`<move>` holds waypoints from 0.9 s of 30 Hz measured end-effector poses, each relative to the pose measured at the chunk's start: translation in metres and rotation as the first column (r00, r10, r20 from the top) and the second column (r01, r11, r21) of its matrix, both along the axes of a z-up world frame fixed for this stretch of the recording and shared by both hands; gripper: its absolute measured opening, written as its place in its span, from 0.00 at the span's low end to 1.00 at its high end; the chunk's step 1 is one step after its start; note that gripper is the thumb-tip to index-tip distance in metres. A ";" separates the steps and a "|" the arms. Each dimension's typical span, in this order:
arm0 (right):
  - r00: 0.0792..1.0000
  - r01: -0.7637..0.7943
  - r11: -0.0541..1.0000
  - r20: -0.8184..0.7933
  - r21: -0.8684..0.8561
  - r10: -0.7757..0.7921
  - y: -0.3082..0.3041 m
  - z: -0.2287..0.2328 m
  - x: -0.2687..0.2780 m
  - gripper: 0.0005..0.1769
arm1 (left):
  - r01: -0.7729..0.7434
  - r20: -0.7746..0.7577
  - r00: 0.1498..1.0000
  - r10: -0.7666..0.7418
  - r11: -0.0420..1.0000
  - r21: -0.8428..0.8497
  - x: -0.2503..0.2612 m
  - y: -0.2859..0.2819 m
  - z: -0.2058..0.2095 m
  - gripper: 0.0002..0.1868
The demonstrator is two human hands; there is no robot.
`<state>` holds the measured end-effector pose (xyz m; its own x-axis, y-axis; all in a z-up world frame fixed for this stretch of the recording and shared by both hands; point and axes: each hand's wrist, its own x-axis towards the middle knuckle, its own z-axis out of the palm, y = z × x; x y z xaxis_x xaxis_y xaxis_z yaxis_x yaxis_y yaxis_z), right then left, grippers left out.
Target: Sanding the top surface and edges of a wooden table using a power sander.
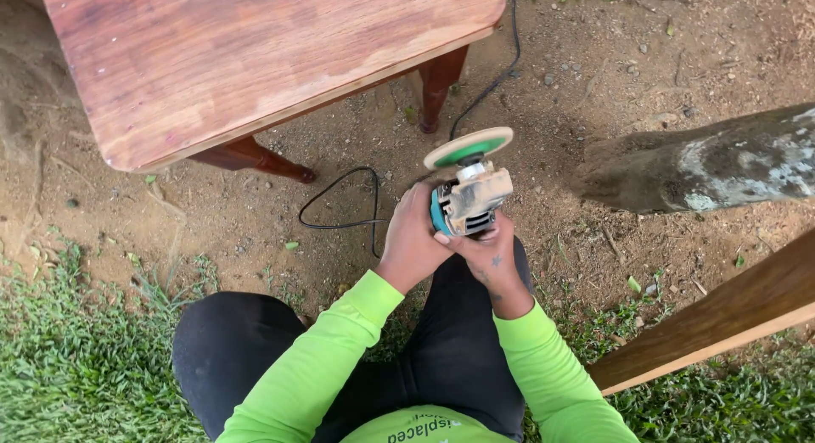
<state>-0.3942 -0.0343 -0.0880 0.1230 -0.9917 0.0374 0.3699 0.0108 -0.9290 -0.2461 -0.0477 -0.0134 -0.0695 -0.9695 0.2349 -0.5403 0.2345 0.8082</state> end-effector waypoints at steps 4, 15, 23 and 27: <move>0.997 -0.018 0.999 0.075 0.034 0.015 0.024 0.026 0.030 0.32 | -0.039 0.011 0.999 0.040 0.998 -0.052 0.024 0.028 0.012 0.32; 0.913 -0.274 0.851 -0.398 -0.449 0.084 0.018 0.115 0.103 0.52 | -0.098 -0.286 0.952 0.105 0.994 0.038 0.114 0.050 0.051 0.34; 0.889 -0.223 0.823 -0.456 -0.522 -0.048 -0.009 0.095 0.160 0.49 | -0.163 -0.476 0.878 0.055 0.968 -0.189 0.213 0.077 0.091 0.36; 0.601 0.065 0.792 -0.610 -0.607 -0.516 -0.068 0.060 0.156 0.48 | -0.291 -0.617 0.782 0.083 0.925 -0.245 0.255 0.095 0.083 0.35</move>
